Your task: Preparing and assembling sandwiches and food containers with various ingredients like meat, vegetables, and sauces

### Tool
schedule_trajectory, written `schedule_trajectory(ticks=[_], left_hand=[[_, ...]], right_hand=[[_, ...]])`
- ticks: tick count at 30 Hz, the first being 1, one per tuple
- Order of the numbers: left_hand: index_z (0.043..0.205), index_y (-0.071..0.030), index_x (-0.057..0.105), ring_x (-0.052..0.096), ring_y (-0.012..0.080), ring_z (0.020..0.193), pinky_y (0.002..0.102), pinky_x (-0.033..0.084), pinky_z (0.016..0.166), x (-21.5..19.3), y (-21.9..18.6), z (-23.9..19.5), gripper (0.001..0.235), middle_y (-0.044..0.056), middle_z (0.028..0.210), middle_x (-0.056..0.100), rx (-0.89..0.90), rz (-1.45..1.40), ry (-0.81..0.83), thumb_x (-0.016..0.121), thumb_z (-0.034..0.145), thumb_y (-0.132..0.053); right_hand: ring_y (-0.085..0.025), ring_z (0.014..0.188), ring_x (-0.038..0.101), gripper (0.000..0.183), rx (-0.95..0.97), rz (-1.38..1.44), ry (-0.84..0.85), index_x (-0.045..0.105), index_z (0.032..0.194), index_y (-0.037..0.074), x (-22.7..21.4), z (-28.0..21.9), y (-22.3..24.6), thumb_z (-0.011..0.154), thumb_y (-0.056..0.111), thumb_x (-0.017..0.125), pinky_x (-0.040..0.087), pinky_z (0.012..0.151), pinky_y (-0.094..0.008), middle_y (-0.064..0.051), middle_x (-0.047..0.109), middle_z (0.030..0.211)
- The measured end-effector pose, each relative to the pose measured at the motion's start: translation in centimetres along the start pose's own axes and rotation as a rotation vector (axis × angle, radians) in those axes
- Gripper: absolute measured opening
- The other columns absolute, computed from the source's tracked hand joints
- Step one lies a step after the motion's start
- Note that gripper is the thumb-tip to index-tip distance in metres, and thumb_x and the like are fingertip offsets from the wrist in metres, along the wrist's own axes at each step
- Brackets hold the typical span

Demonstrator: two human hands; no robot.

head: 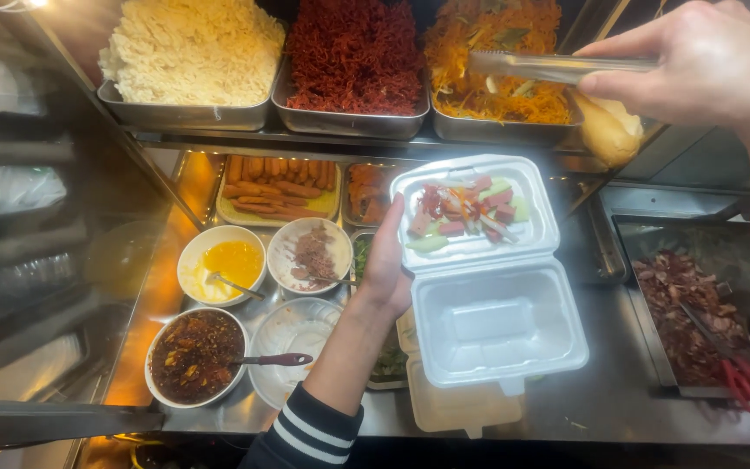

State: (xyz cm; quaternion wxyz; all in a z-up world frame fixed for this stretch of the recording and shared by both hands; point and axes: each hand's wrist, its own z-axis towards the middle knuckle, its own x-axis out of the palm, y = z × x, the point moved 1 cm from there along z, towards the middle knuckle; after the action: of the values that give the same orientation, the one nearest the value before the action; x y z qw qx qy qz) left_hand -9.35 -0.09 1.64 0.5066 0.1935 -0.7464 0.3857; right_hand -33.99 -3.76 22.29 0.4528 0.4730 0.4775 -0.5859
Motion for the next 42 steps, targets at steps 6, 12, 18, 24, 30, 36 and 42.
schedule_trajectory(ticks=[6,12,18,24,30,36,42], left_hand=[[0.143,-0.003,0.057,0.061,0.0349,0.123,0.046,0.048,0.106,0.3,0.5,0.8,0.063,0.021,0.133,0.064,-0.017,-0.014,0.035,0.034,0.108,-0.05],[0.142,-0.002,0.057,0.061,0.0343,0.123,0.045,0.049,0.104,1.4,0.3,0.2,0.063,0.021,0.132,0.064,-0.026,0.045,0.038,0.031,0.109,-0.048],[0.143,-0.002,0.056,0.061,0.0339,0.122,0.045,0.049,0.105,0.3,0.8,1.2,0.062,0.021,0.132,0.064,-0.006,0.019,0.082,0.031,0.11,-0.048],[0.142,-0.001,0.057,0.062,0.0363,0.122,0.046,0.05,0.104,-1.4,1.1,1.6,0.066,0.023,0.131,0.065,-0.009,-0.007,0.15,0.032,0.109,-0.052],[0.141,-0.001,0.058,0.066,0.0399,0.115,0.049,0.054,0.099,-2.6,1.8,0.1,0.065,0.026,0.124,0.068,-0.016,-0.021,0.12,0.034,0.108,-0.052],[0.144,-0.002,0.055,0.062,0.0351,0.122,0.046,0.049,0.106,-3.6,4.2,-0.6,0.063,0.021,0.131,0.065,-0.049,-0.049,0.175,0.038,0.108,-0.051],[0.145,-0.002,0.054,0.058,0.0383,0.127,0.048,0.045,0.11,-2.0,2.9,-0.6,0.073,0.025,0.137,0.061,-0.147,-0.108,0.071,0.039,0.102,-0.059]], right_hand=[[-0.021,0.076,0.06,0.044,0.112,0.268,0.029,0.077,0.133,0.035,0.1,-2.7,-0.6,0.092,0.047,0.07,0.04,0.074,-0.034,-0.006,0.075,0.074],[-0.016,0.078,0.055,0.043,0.134,0.461,-0.026,0.075,0.138,0.023,-0.3,-6.0,-1.0,0.099,0.04,0.069,0.034,0.074,-0.031,-0.006,0.07,0.078],[-0.012,0.061,0.042,0.042,0.089,0.823,-0.133,0.069,0.144,0.009,0.4,-8.3,-1.8,0.105,0.024,0.072,0.034,0.051,-0.024,-0.008,0.053,0.071],[-0.021,0.059,0.045,0.055,0.188,0.88,-0.02,0.06,0.155,0.008,1.4,-13.3,-1.5,0.101,0.019,0.067,0.031,0.044,-0.029,-0.017,0.056,0.074],[-0.027,0.068,0.061,0.052,0.451,0.664,0.218,0.076,0.138,0.019,5.1,-18.6,-1.6,0.086,0.015,0.078,0.045,0.074,-0.033,-0.014,0.078,0.092],[-0.022,0.031,0.035,0.057,0.408,0.789,0.145,0.071,0.141,0.022,6.3,-21.5,-1.6,0.085,0.016,0.075,0.033,0.032,-0.036,-0.017,0.044,0.038],[-0.02,0.121,0.066,0.065,0.345,0.52,0.135,0.069,0.137,0.029,4.6,-18.6,-3.2,0.073,0.024,0.079,0.046,0.104,-0.032,-0.007,0.069,0.138]])
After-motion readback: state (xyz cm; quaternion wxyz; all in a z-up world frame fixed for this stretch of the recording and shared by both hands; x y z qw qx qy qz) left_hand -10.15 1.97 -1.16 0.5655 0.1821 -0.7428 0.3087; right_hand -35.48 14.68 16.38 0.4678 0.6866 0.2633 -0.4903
